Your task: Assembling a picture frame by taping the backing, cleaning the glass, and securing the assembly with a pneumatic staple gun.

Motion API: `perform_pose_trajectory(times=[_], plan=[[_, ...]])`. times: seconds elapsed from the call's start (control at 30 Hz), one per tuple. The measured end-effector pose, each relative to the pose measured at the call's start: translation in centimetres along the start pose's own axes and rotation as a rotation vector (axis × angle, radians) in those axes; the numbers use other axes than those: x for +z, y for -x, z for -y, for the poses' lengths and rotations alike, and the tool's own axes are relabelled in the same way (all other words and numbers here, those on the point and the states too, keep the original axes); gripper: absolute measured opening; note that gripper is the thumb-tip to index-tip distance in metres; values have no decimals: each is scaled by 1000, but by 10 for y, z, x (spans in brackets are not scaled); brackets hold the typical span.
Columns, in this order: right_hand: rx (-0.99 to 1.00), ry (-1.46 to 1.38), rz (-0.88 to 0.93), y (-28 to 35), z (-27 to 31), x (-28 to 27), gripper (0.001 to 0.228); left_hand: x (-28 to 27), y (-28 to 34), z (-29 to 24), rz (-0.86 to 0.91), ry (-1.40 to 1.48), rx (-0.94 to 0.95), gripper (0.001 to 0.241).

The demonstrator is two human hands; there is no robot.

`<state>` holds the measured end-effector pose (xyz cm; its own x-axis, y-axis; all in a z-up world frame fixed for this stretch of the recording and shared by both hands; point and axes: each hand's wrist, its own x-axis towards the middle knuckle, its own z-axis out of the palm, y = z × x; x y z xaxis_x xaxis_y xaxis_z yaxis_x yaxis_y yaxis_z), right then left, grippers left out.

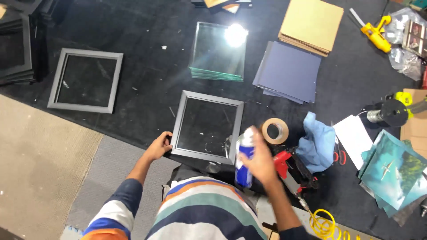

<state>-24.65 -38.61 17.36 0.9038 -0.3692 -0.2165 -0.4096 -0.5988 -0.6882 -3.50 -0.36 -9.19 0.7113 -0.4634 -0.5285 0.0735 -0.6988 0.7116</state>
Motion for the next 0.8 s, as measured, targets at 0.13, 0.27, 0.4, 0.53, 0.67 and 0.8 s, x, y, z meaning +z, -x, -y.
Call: perform_pose_trajectory(times=[0.13,0.27,0.4,0.53,0.67,0.8], plan=[[221,14,230,8,28,21,97,1,-1,5,27,34,-2,51],[294,64,95,9,19,50,91,3,5,4,4,276,29,47],[-10,247,91,23,-22,118,88,-2,20,-7,-50,445,-16,29],[-82,442,403,35,4,87,81,-25,33,-29,-40,620,-82,30],[38,71,-206,30,-40,46,83,-36,21,-42,-68,691,-213,29],[137,-88,-798,-7,-29,-34,104,-41,15,-49,-108,649,-304,30]])
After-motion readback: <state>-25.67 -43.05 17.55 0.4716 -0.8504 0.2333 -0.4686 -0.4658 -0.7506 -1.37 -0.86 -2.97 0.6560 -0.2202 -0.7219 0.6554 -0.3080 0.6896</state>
